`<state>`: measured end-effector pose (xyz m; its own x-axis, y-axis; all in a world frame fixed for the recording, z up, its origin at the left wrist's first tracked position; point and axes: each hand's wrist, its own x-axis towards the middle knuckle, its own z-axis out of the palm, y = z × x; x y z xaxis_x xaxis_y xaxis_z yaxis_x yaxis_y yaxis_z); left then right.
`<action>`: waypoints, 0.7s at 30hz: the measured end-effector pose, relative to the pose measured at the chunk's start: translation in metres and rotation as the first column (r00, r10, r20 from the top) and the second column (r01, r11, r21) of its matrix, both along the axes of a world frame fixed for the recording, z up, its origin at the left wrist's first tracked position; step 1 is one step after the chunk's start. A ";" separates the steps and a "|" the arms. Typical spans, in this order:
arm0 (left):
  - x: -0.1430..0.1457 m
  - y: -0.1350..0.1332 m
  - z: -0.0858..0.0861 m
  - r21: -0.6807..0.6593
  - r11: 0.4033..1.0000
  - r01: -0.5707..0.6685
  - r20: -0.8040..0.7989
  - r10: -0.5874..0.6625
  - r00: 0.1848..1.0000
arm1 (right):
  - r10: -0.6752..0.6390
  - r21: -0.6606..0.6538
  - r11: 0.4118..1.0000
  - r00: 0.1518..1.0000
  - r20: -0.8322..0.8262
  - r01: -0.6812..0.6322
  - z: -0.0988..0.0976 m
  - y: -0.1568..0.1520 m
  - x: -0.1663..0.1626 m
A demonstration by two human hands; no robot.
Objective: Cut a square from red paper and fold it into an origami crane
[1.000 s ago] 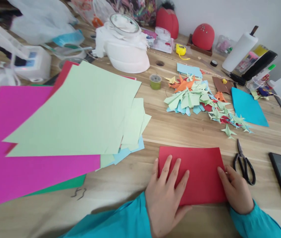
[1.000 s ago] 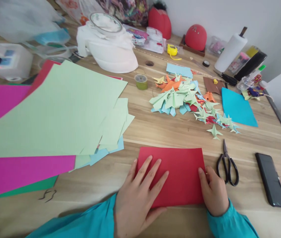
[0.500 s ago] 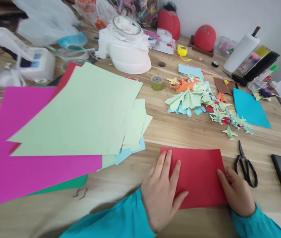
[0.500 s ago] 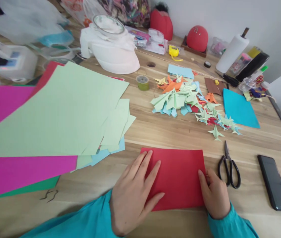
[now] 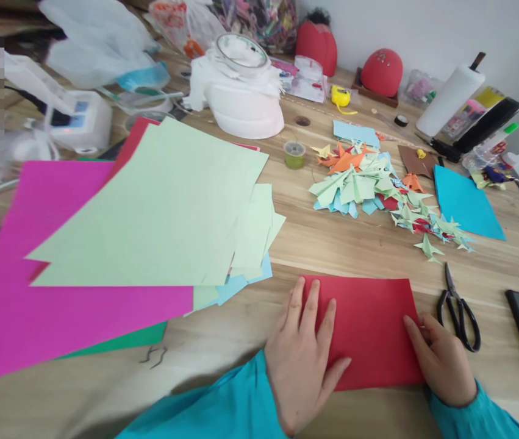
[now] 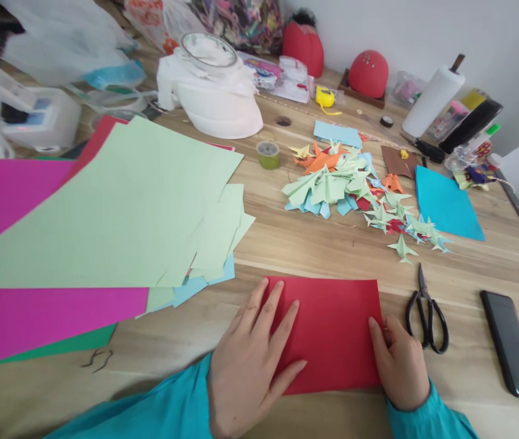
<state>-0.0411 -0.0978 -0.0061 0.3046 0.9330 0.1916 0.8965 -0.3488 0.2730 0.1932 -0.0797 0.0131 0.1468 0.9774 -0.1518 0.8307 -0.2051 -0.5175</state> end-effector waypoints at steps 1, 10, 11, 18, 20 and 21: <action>0.000 0.000 0.000 -0.004 1.000 -0.002 0.002 0.002 1.000 | 0.007 0.006 1.000 1.000 0.008 -0.007 0.000 0.000 0.000; 0.006 -0.002 0.015 -0.196 0.980 -0.033 0.011 0.036 0.999 | -0.003 0.024 1.000 0.999 0.053 0.002 0.001 0.000 0.000; 0.006 -0.001 0.018 -0.220 0.975 -0.030 0.010 0.033 0.999 | -0.011 0.020 1.000 0.999 0.046 0.010 0.001 0.000 0.000; -0.001 0.010 0.019 -0.266 0.962 0.067 -0.023 -0.075 0.997 | -0.070 0.025 0.997 0.998 -0.001 0.070 -0.003 -0.009 0.002; -0.002 0.010 0.016 -0.258 0.963 0.078 -0.027 -0.088 0.996 | -0.066 0.020 0.998 0.998 -0.006 0.066 -0.003 -0.011 0.002; -0.002 0.010 0.014 -0.254 0.963 0.086 -0.024 -0.095 0.995 | -0.065 0.020 0.998 0.998 -0.003 0.065 -0.003 -0.011 0.003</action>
